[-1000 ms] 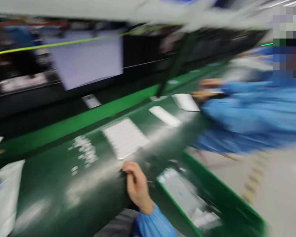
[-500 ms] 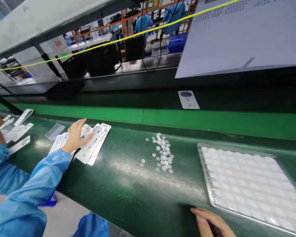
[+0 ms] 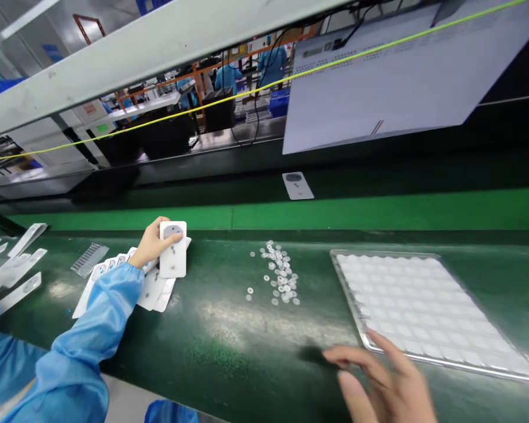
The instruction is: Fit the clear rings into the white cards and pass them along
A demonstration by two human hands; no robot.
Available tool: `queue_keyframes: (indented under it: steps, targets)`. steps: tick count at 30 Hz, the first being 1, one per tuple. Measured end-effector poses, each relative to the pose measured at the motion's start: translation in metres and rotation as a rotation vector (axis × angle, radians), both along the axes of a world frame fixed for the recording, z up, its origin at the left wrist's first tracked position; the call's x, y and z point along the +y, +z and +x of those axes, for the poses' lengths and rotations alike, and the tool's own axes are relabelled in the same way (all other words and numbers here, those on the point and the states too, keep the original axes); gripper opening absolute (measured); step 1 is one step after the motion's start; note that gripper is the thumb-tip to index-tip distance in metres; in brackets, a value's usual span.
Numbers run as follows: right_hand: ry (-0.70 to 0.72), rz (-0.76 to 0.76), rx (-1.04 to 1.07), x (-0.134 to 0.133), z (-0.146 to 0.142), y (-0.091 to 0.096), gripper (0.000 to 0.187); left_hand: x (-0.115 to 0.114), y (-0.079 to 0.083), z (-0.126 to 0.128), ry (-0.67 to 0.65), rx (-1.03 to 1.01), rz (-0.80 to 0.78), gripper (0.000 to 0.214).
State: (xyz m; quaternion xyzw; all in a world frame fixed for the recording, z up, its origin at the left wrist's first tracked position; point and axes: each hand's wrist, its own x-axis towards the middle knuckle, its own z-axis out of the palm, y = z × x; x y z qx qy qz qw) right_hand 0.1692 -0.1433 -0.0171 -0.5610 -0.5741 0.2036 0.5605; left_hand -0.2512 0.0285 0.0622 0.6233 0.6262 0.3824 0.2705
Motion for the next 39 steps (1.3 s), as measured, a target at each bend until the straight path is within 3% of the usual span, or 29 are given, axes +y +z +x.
queue_keyframes:
  steps: [3, 4, 7, 9, 13, 16, 20, 23, 26, 29, 32, 39]
  targets:
    - [0.334, 0.037, -0.102, 0.041, -0.037, 0.032, 0.029, 0.005, -0.001, 0.024, 0.034, -0.150, 0.065, 0.060]
    - [0.380, 0.037, -0.110, 0.057, -0.051, 0.041, 0.026, 0.005, -0.001, 0.034, 0.046, -0.195, 0.087, 0.061]
    - [0.471, -0.075, -0.007, 0.094, -0.093, 0.054, 0.029, -0.014, -0.005, 0.069, 0.030, -0.328, 0.098, 0.058]
    - [0.523, -0.194, 0.139, 0.105, -0.113, 0.051, 0.041, -0.038, -0.012, 0.094, -0.033, -0.440, 0.058, 0.056]
    - [0.648, -0.349, 0.491, 0.092, -0.132, 0.034, 0.060, -0.083, -0.032, 0.131, -0.083, -0.563, 0.044, 0.043]
    - [0.630, -0.343, 0.588, 0.075, -0.137, 0.025, 0.050, -0.099, -0.045, 0.144, -0.088, -0.651, 0.032, 0.038]
    - [0.540, -0.320, 0.568, 0.068, -0.144, 0.022, 0.038, -0.107, -0.052, 0.149, -0.055, -0.778, -0.036, 0.041]
    - [0.474, -0.250, 0.435, 0.068, -0.141, 0.021, 0.044, -0.110, -0.054, 0.150, -0.029, -0.794, -0.087, 0.043]
    - [0.330, 0.050, 0.056, 0.067, -0.131, 0.022, 0.036, -0.107, -0.058, 0.149, -0.021, -0.815, -0.109, 0.043]
    - [0.302, 0.289, -0.352, 0.065, -0.119, 0.020, 0.016, -0.105, -0.061, 0.148, -0.048, -0.820, -0.134, 0.043]
    - [0.308, 0.311, -0.541, 0.066, -0.116, 0.017, 0.014, -0.106, -0.064, 0.148, -0.096, -0.825, -0.178, 0.045]
    - [0.281, 0.348, -0.656, 0.066, -0.120, 0.014, 0.013, -0.109, -0.067, 0.145, -0.142, -0.697, -0.125, 0.042]
